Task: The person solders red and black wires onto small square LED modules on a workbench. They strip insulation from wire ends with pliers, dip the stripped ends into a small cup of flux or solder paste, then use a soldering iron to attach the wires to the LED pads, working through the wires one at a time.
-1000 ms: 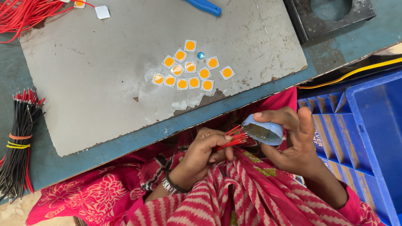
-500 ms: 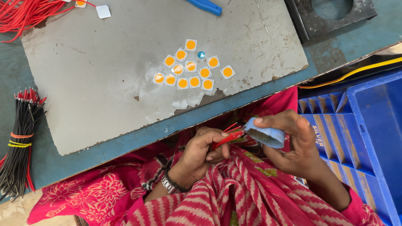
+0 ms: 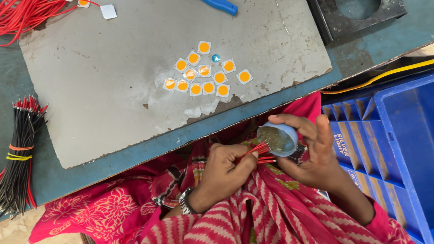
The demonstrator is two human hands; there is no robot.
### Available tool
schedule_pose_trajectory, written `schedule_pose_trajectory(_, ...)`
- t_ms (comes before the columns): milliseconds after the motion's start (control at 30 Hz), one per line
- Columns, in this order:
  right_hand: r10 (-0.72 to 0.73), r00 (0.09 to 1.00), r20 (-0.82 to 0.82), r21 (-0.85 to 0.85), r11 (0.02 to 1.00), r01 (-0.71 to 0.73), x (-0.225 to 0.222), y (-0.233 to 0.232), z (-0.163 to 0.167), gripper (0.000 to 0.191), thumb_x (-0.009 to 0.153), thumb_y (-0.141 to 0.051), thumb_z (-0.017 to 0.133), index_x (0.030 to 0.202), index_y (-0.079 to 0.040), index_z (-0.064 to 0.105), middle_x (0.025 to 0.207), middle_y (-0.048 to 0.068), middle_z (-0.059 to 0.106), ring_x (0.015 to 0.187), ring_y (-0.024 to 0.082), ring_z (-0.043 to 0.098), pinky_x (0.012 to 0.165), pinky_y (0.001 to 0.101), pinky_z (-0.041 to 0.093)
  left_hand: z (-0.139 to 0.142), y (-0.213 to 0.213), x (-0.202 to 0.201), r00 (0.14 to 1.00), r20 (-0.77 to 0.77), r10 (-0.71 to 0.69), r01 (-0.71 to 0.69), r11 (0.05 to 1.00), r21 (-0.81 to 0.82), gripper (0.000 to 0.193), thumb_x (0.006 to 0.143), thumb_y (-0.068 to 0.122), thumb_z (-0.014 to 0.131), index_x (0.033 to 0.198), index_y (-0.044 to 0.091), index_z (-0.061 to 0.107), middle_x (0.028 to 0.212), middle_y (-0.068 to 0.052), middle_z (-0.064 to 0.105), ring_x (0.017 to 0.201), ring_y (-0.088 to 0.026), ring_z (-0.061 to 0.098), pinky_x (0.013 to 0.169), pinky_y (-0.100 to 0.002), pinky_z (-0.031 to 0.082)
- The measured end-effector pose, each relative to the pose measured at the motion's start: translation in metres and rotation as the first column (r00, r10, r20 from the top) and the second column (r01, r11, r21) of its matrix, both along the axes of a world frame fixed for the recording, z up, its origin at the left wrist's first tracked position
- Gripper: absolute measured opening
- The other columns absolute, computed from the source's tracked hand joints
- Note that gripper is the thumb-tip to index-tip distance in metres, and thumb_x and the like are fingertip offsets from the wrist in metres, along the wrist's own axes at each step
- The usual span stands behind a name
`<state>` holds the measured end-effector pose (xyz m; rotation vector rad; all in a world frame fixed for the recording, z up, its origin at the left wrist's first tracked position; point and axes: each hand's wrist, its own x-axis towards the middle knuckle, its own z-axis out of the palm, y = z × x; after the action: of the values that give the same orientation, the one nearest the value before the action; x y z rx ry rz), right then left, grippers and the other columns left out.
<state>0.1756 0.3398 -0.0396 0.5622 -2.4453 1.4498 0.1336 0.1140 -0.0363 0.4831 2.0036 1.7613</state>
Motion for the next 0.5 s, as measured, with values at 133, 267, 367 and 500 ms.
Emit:
schedule_pose_trajectory(133, 0.037, 0.999, 0.005, -0.028, 0.999, -0.037, -0.0012, -0.0025, -0.0016, 0.136, 0.079, 0.011, 0.076, 0.157, -0.041, -0.023, 0.142, 0.025, 0.054, 0.122, 0.03, 0.064, 0.098, 0.0388, 0.058, 0.0063, 0.0027, -0.002, 1.0, -0.016, 0.021, -0.021, 1.0, -0.006, 0.032, 0.091, 0.014, 0.063, 0.066, -0.003, 0.056, 0.052, -0.005, 0.04, 0.05, -0.004, 0.038, 0.045, -0.032, 0.03)
schedule_pose_trajectory(267, 0.043, 0.999, 0.018, -0.018, 0.999, -0.043, -0.0002, -0.0032, -0.0021, 0.138, 0.078, 0.01, 0.076, 0.155, -0.042, -0.026, 0.14, 0.025, 0.054, 0.123, 0.031, 0.063, 0.099, 0.0405, 0.057, 0.0082, 0.0032, -0.003, 1.0, -0.015, 0.025, -0.025, 1.0, -0.015, 0.03, 0.089, 0.014, 0.063, 0.066, -0.003, 0.055, 0.052, -0.005, 0.042, 0.05, -0.005, 0.038, 0.045, -0.032, 0.031)
schedule_pose_trajectory(367, 0.049, 0.999, 0.017, -0.018, 0.999, -0.049, -0.0003, -0.0031, -0.0025, 0.139, 0.078, 0.01, 0.076, 0.155, -0.042, -0.027, 0.14, 0.025, 0.054, 0.123, 0.031, 0.063, 0.099, 0.0406, 0.057, 0.0084, 0.0033, -0.0038, 0.999, -0.027, 0.031, -0.032, 0.999, -0.042, 0.031, 0.088, 0.015, 0.064, 0.064, -0.003, 0.055, 0.051, -0.006, 0.042, 0.049, -0.005, 0.039, 0.045, -0.032, 0.032)
schedule_pose_trajectory(500, 0.039, 0.999, 0.015, -0.021, 0.999, -0.038, -0.0006, -0.0027, -0.0031, 0.138, 0.078, 0.011, 0.075, 0.155, -0.042, -0.026, 0.14, 0.024, 0.054, 0.122, 0.031, 0.064, 0.098, 0.0399, 0.058, 0.0091, 0.0037, -0.004, 0.999, -0.012, 0.03, -0.031, 0.999, -0.02, 0.029, 0.089, 0.013, 0.063, 0.066, -0.004, 0.055, 0.052, -0.006, 0.043, 0.05, -0.005, 0.04, 0.046, -0.032, 0.033)
